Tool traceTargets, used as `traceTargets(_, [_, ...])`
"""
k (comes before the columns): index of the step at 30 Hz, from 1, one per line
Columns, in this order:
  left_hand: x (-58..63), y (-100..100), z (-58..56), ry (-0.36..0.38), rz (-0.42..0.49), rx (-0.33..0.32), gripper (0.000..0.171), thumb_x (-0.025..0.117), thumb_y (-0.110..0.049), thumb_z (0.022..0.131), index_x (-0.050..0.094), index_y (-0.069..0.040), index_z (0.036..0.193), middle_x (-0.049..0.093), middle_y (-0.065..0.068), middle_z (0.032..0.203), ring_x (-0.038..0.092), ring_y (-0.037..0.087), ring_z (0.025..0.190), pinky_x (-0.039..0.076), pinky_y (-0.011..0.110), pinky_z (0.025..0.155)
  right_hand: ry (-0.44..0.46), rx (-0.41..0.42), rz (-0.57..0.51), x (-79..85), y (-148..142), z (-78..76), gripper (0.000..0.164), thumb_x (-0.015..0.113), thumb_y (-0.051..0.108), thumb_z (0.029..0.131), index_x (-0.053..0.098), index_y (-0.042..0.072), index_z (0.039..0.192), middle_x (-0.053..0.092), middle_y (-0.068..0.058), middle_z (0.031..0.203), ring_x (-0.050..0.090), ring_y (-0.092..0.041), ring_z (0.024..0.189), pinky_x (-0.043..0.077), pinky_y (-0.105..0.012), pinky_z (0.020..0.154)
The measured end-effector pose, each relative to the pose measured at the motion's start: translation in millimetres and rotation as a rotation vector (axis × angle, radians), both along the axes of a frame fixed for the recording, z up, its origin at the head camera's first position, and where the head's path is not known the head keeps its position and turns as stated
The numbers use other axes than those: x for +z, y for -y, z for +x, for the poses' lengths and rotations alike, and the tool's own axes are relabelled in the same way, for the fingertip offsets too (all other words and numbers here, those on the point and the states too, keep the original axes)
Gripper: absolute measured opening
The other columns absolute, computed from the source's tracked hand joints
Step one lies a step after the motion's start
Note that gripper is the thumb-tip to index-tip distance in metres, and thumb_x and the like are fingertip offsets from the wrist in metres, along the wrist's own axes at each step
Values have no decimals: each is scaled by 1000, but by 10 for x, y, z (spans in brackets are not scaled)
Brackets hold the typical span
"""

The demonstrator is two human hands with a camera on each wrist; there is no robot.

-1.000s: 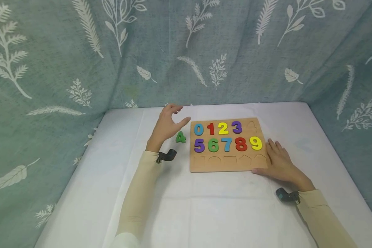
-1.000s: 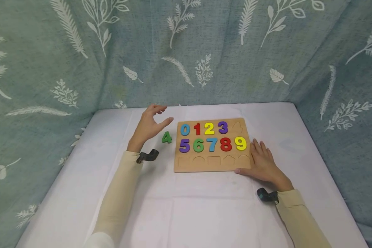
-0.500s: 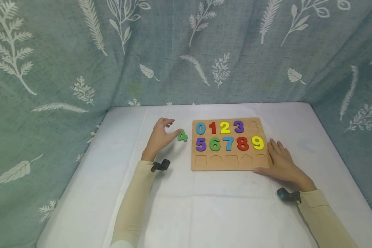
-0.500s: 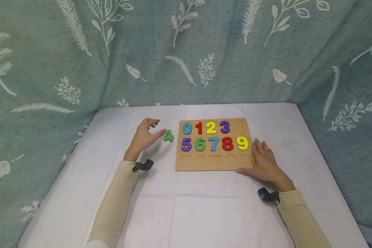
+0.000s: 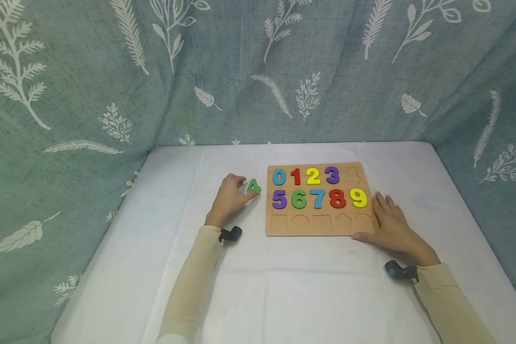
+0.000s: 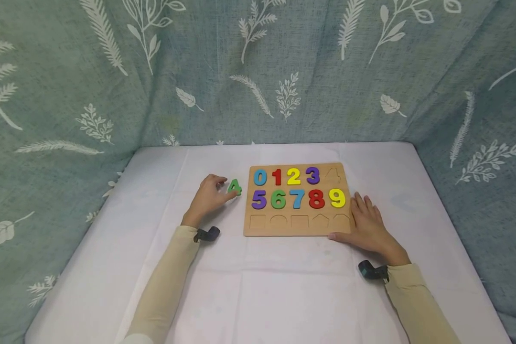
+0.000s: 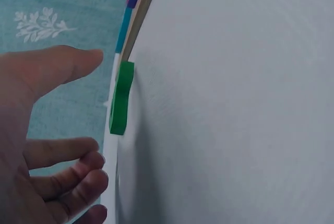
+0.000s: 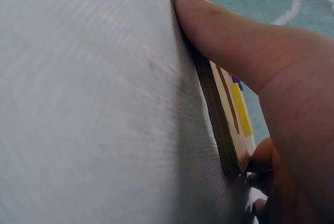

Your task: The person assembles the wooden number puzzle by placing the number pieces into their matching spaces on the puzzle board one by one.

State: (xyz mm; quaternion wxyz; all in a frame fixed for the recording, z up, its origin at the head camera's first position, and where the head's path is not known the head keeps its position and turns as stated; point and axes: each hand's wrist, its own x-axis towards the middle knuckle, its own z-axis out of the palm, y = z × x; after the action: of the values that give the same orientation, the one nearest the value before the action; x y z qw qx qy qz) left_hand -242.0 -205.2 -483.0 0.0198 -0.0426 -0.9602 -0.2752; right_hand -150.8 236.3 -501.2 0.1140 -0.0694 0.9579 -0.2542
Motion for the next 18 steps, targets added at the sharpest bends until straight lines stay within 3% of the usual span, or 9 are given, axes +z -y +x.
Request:
traceTargets(5, [-43, -72, -10, 17, -32, 37, 74, 80, -52, 85, 64, 2, 134, 62, 16, 124, 60, 31, 115, 52, 46, 103, -12, 15, -10, 5, -19, 8, 139, 79, 68, 75, 2, -9, 162, -3, -34, 169, -11, -56, 156, -2, -74, 122])
traceTargets(18, [-57, -187, 3, 37, -48, 84, 66, 81, -43, 86, 66, 4, 129, 63, 16, 119, 61, 28, 105, 56, 43, 96, -8, 21, -21, 31, -14, 22, 139, 79, 68, 76, 2, -10, 161, -3, -35, 168, -10, -57, 156, -2, -74, 122])
